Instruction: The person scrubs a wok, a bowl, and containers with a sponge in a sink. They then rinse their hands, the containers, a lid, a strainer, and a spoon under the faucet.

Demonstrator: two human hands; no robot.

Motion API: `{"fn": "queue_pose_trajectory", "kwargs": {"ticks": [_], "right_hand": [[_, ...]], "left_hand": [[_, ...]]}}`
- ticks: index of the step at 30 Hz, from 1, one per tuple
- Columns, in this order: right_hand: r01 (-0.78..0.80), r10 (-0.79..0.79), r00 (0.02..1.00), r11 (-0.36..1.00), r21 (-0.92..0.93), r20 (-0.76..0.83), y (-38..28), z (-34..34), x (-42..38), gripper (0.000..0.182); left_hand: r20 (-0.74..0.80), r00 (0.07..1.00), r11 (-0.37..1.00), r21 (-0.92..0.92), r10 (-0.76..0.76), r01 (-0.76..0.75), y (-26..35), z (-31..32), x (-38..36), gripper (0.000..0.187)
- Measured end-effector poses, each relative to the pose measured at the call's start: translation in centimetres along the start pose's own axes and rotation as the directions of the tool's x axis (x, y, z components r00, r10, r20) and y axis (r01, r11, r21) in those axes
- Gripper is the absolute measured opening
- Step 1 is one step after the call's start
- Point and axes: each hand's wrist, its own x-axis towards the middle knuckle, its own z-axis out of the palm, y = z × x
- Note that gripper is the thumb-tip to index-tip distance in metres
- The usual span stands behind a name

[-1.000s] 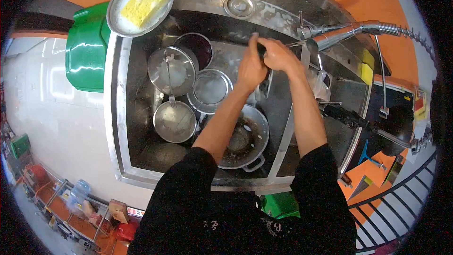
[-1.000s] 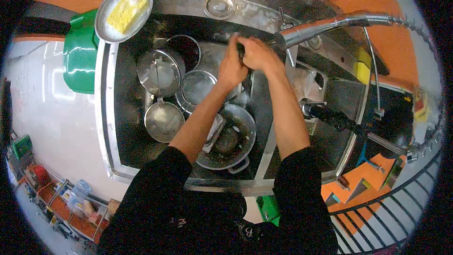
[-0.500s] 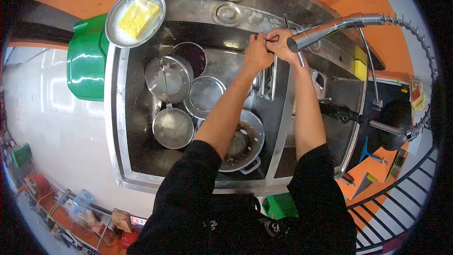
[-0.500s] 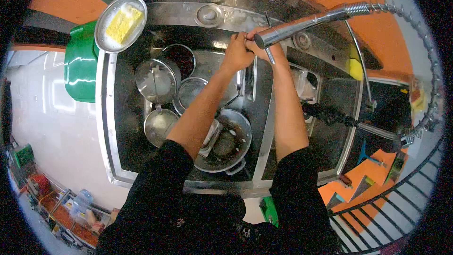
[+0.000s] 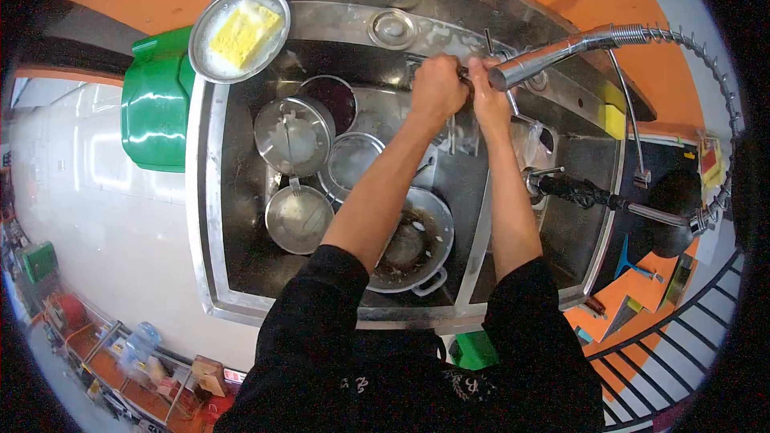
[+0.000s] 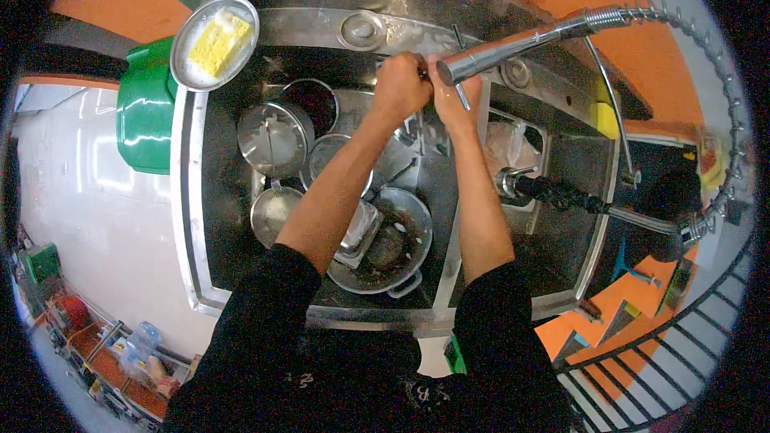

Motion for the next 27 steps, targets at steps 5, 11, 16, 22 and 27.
{"fn": "queue_pose_trajectory", "kwargs": {"ticks": [5, 11, 16, 22, 27], "right_hand": [[-0.074, 0.075, 0.997, 0.996, -0.045, 0.032, -1.4, -0.8, -0.5, 0.024], [-0.167, 0.138, 0.976, 0.971, 0.169, 0.171, 2.0, -2.0, -3.0, 0.024], [-0.078, 0.082, 0.963, 0.997, -0.027, 0.257, 0.2, -1.7, -3.8, 0.024], [-0.045, 0.106, 0.934, 0.982, -0.182, 0.341, 2.7, -0.3, -4.0, 0.034], [-0.101, 0.154, 0.978, 0.94, -0.327, 0.141, 4.3, 0.3, -2.7, 0.025]], "left_hand": [[0.06, 0.998, 0.999, 0.034, -0.022, 0.02, 0.4, 1.2, 0.1, 0.021], [0.173, 0.985, 1.0, -0.002, -0.02, 0.021, 1.5, -1.4, -0.2, 0.025], [0.058, 0.998, 0.988, -0.157, 0.011, -0.002, -1.5, -0.3, -0.6, 0.028], [0.188, 0.971, 0.945, -0.263, -0.15, 0.197, -1.9, -2.0, -0.6, 0.033], [0.111, 0.993, 0.966, -0.251, -0.04, 0.067, -2.8, -3.1, -2.0, 0.046]]}}
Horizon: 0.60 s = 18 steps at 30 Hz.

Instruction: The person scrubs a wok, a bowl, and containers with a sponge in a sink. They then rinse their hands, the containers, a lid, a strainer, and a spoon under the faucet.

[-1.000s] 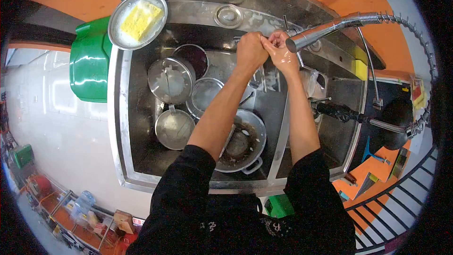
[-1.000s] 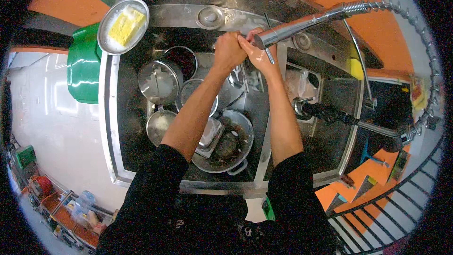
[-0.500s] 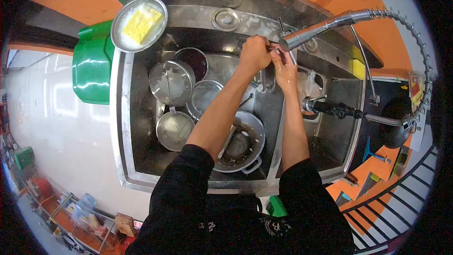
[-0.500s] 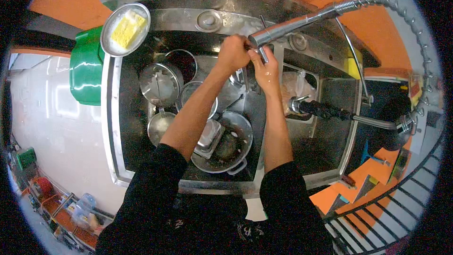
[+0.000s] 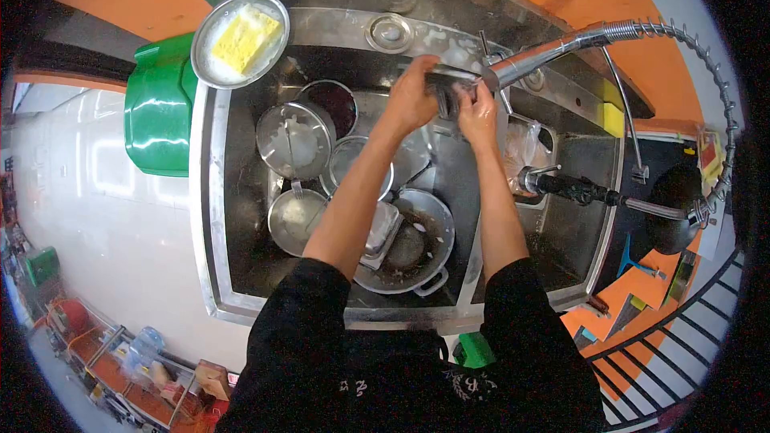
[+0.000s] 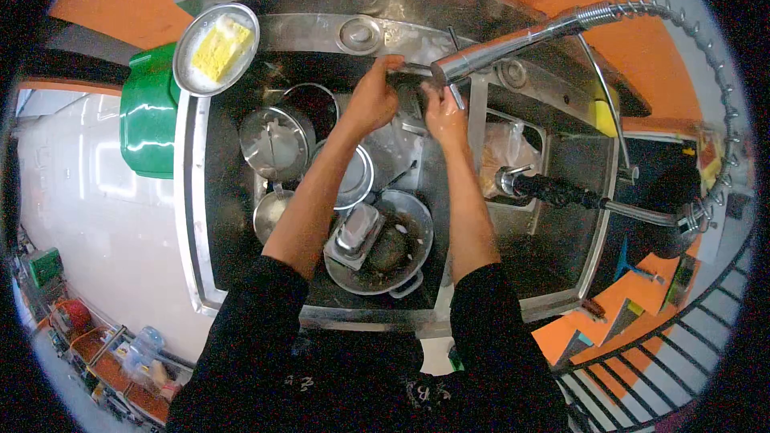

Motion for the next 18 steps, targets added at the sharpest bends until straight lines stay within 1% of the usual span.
{"fn": "queue_pose_trajectory", "kwargs": {"ticks": [1, 3, 4, 7, 8, 10, 11, 12, 13, 14, 15, 16, 17, 18], "right_hand": [[0.041, -0.039, 0.996, 0.999, 0.026, -0.077, 1.6, 0.1, 0.6, 0.022], [0.122, -0.104, 0.966, 0.991, 0.061, -0.235, 0.3, -1.5, 1.4, 0.028], [0.133, -0.123, 0.973, 0.991, 0.035, -0.197, 3.1, -1.2, 2.7, 0.032], [0.145, -0.111, 0.961, 0.983, 0.117, -0.255, 2.1, -2.0, 3.2, 0.034], [0.144, -0.114, 0.958, 0.985, 0.099, -0.264, 2.0, -2.1, 3.1, 0.037], [0.076, -0.046, 0.975, 0.988, 0.131, -0.216, 1.5, -2.0, 2.9, 0.039], [0.042, -0.013, 0.981, 0.988, 0.146, -0.191, 1.4, -1.9, 2.9, 0.04], [0.051, -0.027, 0.991, 0.983, 0.174, -0.134, 1.4, -1.6, 2.8, 0.045], [0.001, 0.022, 0.993, 0.982, 0.187, -0.119, 1.4, -1.4, 2.6, 0.046], [-0.051, 0.073, 0.992, 0.979, 0.2, -0.104, 0.9, -1.1, 2.1, 0.049], [-0.101, 0.122, 0.988, 0.972, 0.213, -0.09, 0.4, -1.1, 1.8, 0.051], [-0.256, 0.255, 0.967, 0.962, 0.094, 0.029, 0.0, -1.7, 1.8, 0.063], [-0.247, 0.247, 0.969, 0.966, 0.073, 0.013, 0.3, -1.6, 2.0, 0.065], [-0.24, 0.241, 0.971, 0.969, 0.05, -0.003, 0.7, -1.4, 2.3, 0.068]], "left_hand": [[-0.016, 1.0, 1.0, -0.014, 0.026, -0.027, -0.2, -1.0, -1.0, 0.047], [-0.048, 0.995, 0.996, -0.032, 0.087, -0.089, -0.8, -2.5, -3.3, 0.049], [-0.067, 0.99, 0.992, -0.033, 0.121, -0.123, -1.6, -3.2, -4.6, 0.048], [0.077, 0.996, 0.998, 0.047, 0.034, -0.038, -4.1, -5.8, -7.0, 0.047], [0.111, 0.993, 0.999, 0.014, -0.046, 0.045, -5.0, -5.7, -7.6, 0.044], [0.177, 0.964, 0.977, -0.044, -0.199, 0.21, -6.6, -5.7, -8.5, 0.039], [0.21, 0.951, 0.965, -0.087, -0.225, 0.247, -6.2, -5.6, -8.6, 0.036], [0.246, 0.937, 0.95, -0.13, -0.248, 0.285, -5.6, -5.1, -8.6, 0.034], [0.285, 0.921, 0.931, -0.171, -0.267, 0.323, -5.1, -4.6, -8.7, 0.033], [0.218, 0.956, 0.956, -0.175, -0.195, 0.235, -4.9, -4.1, -8.9, 0.029], [0.283, 0.937, 0.948, -0.179, -0.206, 0.263, -4.8, -4.2, -8.9, 0.029], [0.35, 0.912, 0.94, -0.18, -0.216, 0.292, -4.8, -4.4, -8.9, 0.029], [0.416, 0.882, 0.931, -0.177, -0.223, 0.319, -4.6, -4.6, -8.8, 0.03], [0.404, 0.882, 0.911, -0.217, -0.244, 0.352, -5.1, -4.4, -8.9, 0.03]]}}
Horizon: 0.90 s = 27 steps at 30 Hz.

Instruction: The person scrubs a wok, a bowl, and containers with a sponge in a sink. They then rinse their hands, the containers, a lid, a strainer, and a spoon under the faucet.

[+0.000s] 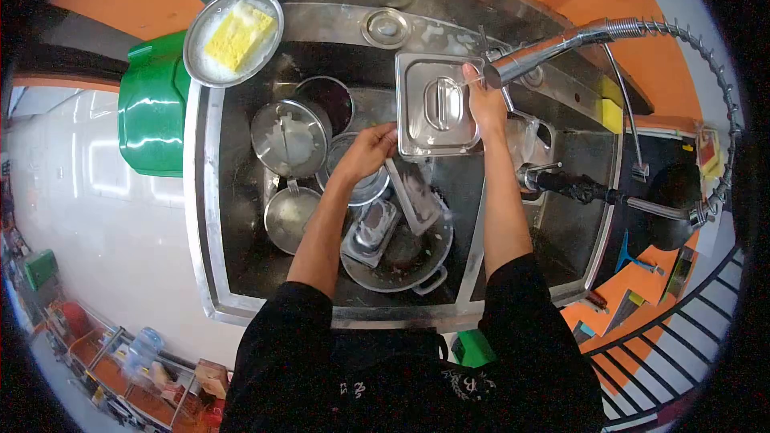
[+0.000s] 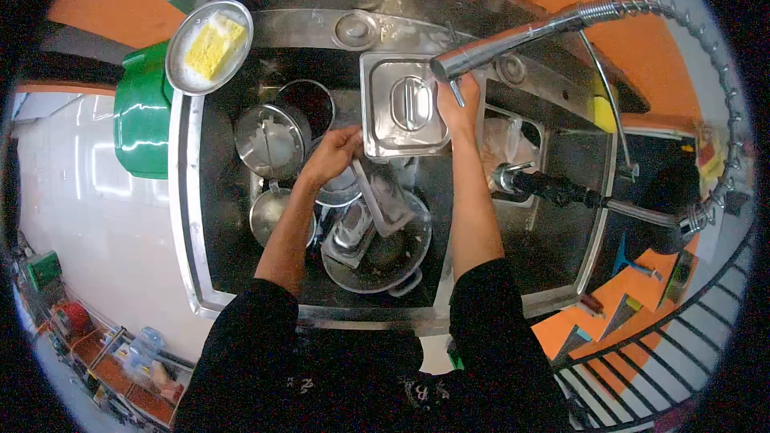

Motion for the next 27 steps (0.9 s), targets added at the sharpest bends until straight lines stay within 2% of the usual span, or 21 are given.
{"fn": "queue_pose_trajectory", "kwargs": {"ticks": [2, 5, 8, 10, 11, 13, 14, 16, 17, 18, 19, 21, 22, 24, 25, 26, 27], "right_hand": [[0.001, -0.002, 1.0, 0.999, -0.049, -0.021, 0.1, -0.1, 0.0, 0.071], [-0.001, -0.002, 0.999, 0.997, -0.074, -0.036, -1.4, -0.1, -0.5, 0.07], [0.016, -0.017, 0.999, 1.0, -0.008, -0.051, -3.0, 0.3, -1.1, 0.063], [0.027, -0.026, 0.998, 0.999, 0.03, -0.049, -3.4, 0.9, -0.9, 0.058], [0.193, -0.191, 0.976, 0.981, 0.008, -0.103, -3.3, 1.3, -0.8, 0.056], [0.495, -0.498, 0.845, 0.866, -0.064, -0.197, -2.8, 2.1, -0.7, 0.054], [0.48, -0.486, 0.869, 0.873, -0.082, -0.087, -3.9, 1.7, -1.7, 0.051], [0.623, -0.641, 0.766, 0.758, -0.191, -0.046, -5.0, 2.0, -2.3, 0.051], [0.685, -0.709, 0.705, 0.687, -0.241, -0.018, -5.4, 2.2, -2.6, 0.051], [0.702, -0.726, 0.687, 0.656, -0.277, 0.021, -6.1, 2.3, -3.6, 0.053], [0.7, -0.731, 0.68, 0.621, -0.352, 0.065, -6.0, 2.3, -4.0, 0.054], [0.693, -0.729, 0.667, 0.532, -0.488, 0.153, -5.7, 2.3, -4.7, 0.058], [0.604, -0.649, 0.735, 0.495, -0.625, 0.197, -5.4, 2.1, -5.3, 0.064], [0.512, -0.502, 0.855, 0.784, -0.352, 0.128, -4.5, 1.3, -4.6, 0.069], [0.489, -0.493, 0.87, 0.857, -0.162, 0.013, -4.0, 1.7, -4.3, 0.065], [0.484, -0.478, 0.872, 0.874, 0.042, -0.102, -3.5, 2.1, -4.0, 0.062], [0.297, -0.31, 0.95, 0.925, 0.237, 0.019, -1.9, 2.5, -3.1, 0.058]], "left_hand": [[-0.034, 0.999, 0.994, -0.107, -0.039, 0.035, -1.1, 0.1, 0.1, 0.032], [-0.12, 0.987, 0.994, -0.026, -0.108, 0.106, -1.3, -0.1, 0.1, 0.039], [-0.165, 0.985, 0.988, 0.153, 0.06, -0.035, -1.3, 0.9, 0.5, 0.046], [-0.169, 0.986, 0.977, 0.21, 0.002, 0.034, -1.0, 1.5, 0.8, 0.048], [-0.174, 0.984, 0.969, 0.24, -0.023, 0.065, -0.4, 1.7, 0.9, 0.049], [-0.087, 0.982, 0.929, 0.319, -0.17, 0.189, 0.9, 1.8, 1.0, 0.039], [-0.047, 0.969, 0.9, 0.362, -0.243, 0.243, 1.3, 1.9, 1.1, 0.036], [-0.036, 0.998, 0.978, 0.203, -0.045, 0.051, -3.9, 3.4, 2.0, 0.032], [-0.072, 0.997, 0.988, 0.156, 0.023, -0.012, -3.9, 3.9, 1.9, 0.03], [-0.108, 0.99, 0.99, 0.114, 0.092, -0.08, -3.8, 4.5, 1.8, 0.028], [-0.143, 0.977, 0.986, 0.078, 0.16, -0.15, -3.7, 5.0, 1.7, 0.026], [-0.308, 0.912, 0.958, 0.003, 0.273, -0.285, -0.7, 5.4, 0.7, 0.034], [-0.291, 0.929, 0.973, 0.047, 0.23, -0.226, -0.9, 5.1, 0.7, 0.034], [-0.271, 0.952, 0.984, 0.14, 0.141, -0.106, -1.1, 3.8, 0.4, 0.033], [-0.262, 0.954, 0.985, 0.133, 0.143, -0.111, -1.2, 3.4, 0.2, 0.034], [-0.248, 0.958, 0.986, 0.124, 0.142, -0.114, -1.0, 3.2, 0.0, 0.035], [-0.234, 0.962, 0.986, 0.115, 0.141, -0.117, -0.9, 3.0, -0.1, 0.036]]}}
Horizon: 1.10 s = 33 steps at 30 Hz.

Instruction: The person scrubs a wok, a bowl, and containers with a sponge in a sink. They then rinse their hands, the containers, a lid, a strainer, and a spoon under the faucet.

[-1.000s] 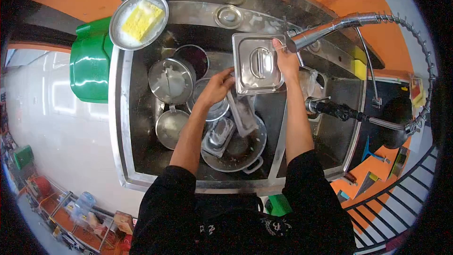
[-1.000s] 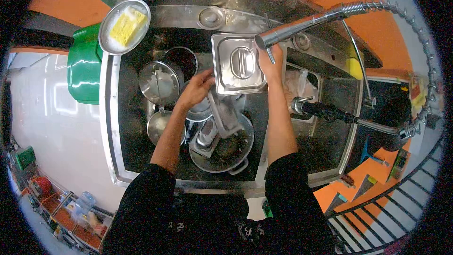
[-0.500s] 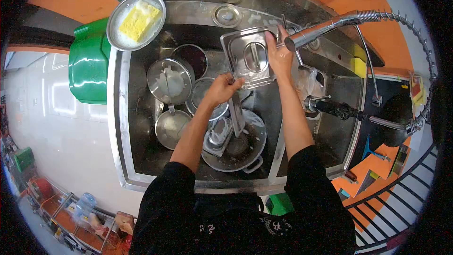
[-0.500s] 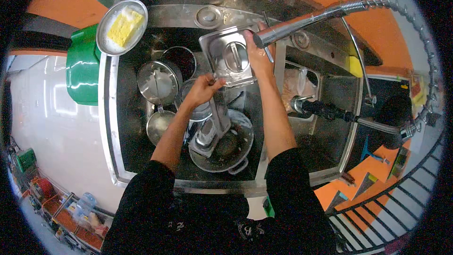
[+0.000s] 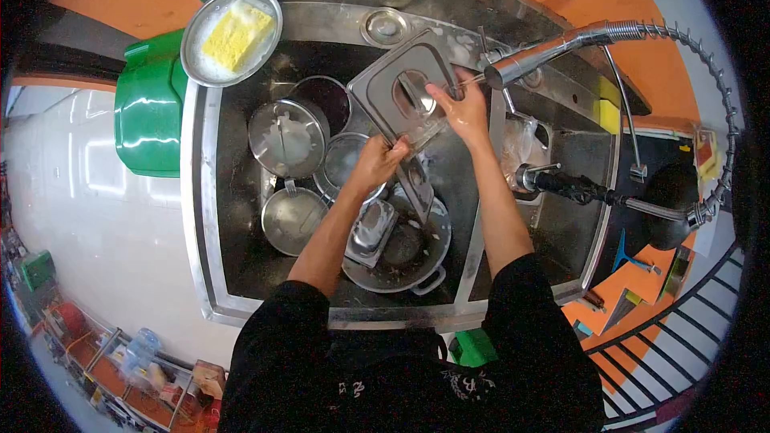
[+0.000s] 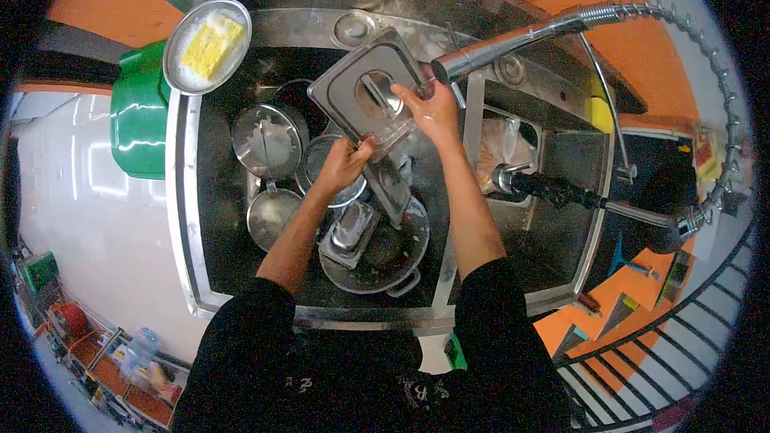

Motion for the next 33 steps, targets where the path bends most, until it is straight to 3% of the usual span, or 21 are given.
{"fn": "queue_pose_trajectory", "kwargs": {"ticks": [2, 3, 6, 12, 14, 15, 18, 21, 22, 23, 25, 27, 29, 30, 32, 33], "right_hand": [[-0.414, 0.344, 0.905, 0.851, 0.323, 0.251, 2.2, -1.0, 0.8, 0.05], [-0.397, 0.313, 0.905, 0.865, 0.307, 0.288, 2.1, -1.5, 0.9, 0.036], [-0.246, 0.209, 0.93, 0.965, 0.089, 0.304, 0.6, -2.3, 1.7, 0.032], [0.018, 0.121, 0.893, 0.954, -0.301, 0.435, -2.7, -3.7, 2.3, 0.027], [0.096, 0.091, 0.881, 0.926, -0.365, 0.464, -4.8, -3.9, 1.4, 0.026], [0.188, -0.075, 0.889, 0.96, -0.209, 0.452, -2.3, -3.7, 0.7, 0.025], [0.587, -0.446, 0.783, 0.762, -0.276, 0.434, -0.8, -3.0, -1.8, 0.023], [0.593, -0.425, 0.761, 0.763, -0.259, 0.49, 0.3, -2.8, -4.1, 0.025], [0.5, -0.362, 0.822, 0.829, -0.252, 0.441, 0.4, -2.9, -4.7, 0.026], [0.402, -0.291, 0.873, 0.884, -0.238, 0.392, 0.4, -3.1, -5.2, 0.027], [0.173, -0.12, 0.961, 0.964, -0.203, 0.25, 3.1, -2.8, -5.5, 0.037], [-0.075, 0.069, 0.993, 0.995, 0.061, 0.097, 5.1, -1.5, -4.6, 0.035], [-0.05, 0.064, 0.987, 0.994, 0.096, -0.146, 5.2, 0.0, -3.5, 0.034], [-0.209, 0.219, 0.975, 0.962, 0.178, -0.039, 4.9, -0.3, -2.7, 0.035], [-0.517, 0.474, 0.855, 0.809, 0.279, 0.21, 5.1, -1.0, -1.0, 0.036], [-0.431, 0.419, 0.9, 0.895, 0.112, 0.12, 5.4, -0.7, -0.4, 0.042]], "left_hand": [[0.046, 0.994, 0.995, 0.017, -0.097, 0.096, -0.5, -0.4, 0.0, 0.033], [0.065, 0.987, 0.989, 0.028, -0.145, 0.144, -0.8, -0.7, 0.0, 0.032], [0.074, 0.96, 0.941, 0.231, -0.268, 0.245, -1.7, -1.1, 0.2, 0.037], [-0.129, 0.984, 0.988, 0.081, -0.121, 0.132, -4.0, -0.5, 2.2, 0.059], [-0.069, 0.949, 0.947, -0.12, -0.306, 0.297, 1.0, -1.3, 2.7, 0.061], [-0.026, 0.921, 0.902, -0.216, -0.389, 0.374, 3.2, -1.6, 2.9, 0.062], [0.044, 0.856, 0.691, -0.569, -0.516, 0.446, 1.2, -1.3, 4.0, 0.051], [0.048, 0.886, 0.66, -0.649, -0.461, 0.379, -0.4, -0.6, 3.0, 0.037], [0.063, 0.903, 0.65, -0.673, -0.424, 0.352, -1.3, -0.5, 2.6, 0.034], [-0.064, 0.846, 0.595, -0.738, -0.529, 0.317, 1.7, 0.0, 2.0, 0.032], [0.033, 0.904, 0.637, -0.699, -0.425, 0.325, -1.5, -0.5, 1.1, 0.031], [0.122, 0.922, 0.662, -0.662, -0.368, 0.352, -2.6, -1.0, -0.1, 0.03], [0.143, 0.917, 0.766, -0.511, -0.372, 0.39, -2.7, -1.0, -1.1, 0.033], [0.151, 0.914, 0.809, -0.428, -0.376, 0.404, -2.8, -1.1, -1.5, 0.034], [0.14, 0.898, 0.846, -0.302, -0.417, 0.44, -3.5, -1.0, -1.9, 0.037], [0.15, 0.894, 0.862, -0.237, -0.423, 0.447, -3.4, -1.0, -2.0, 0.036]]}}
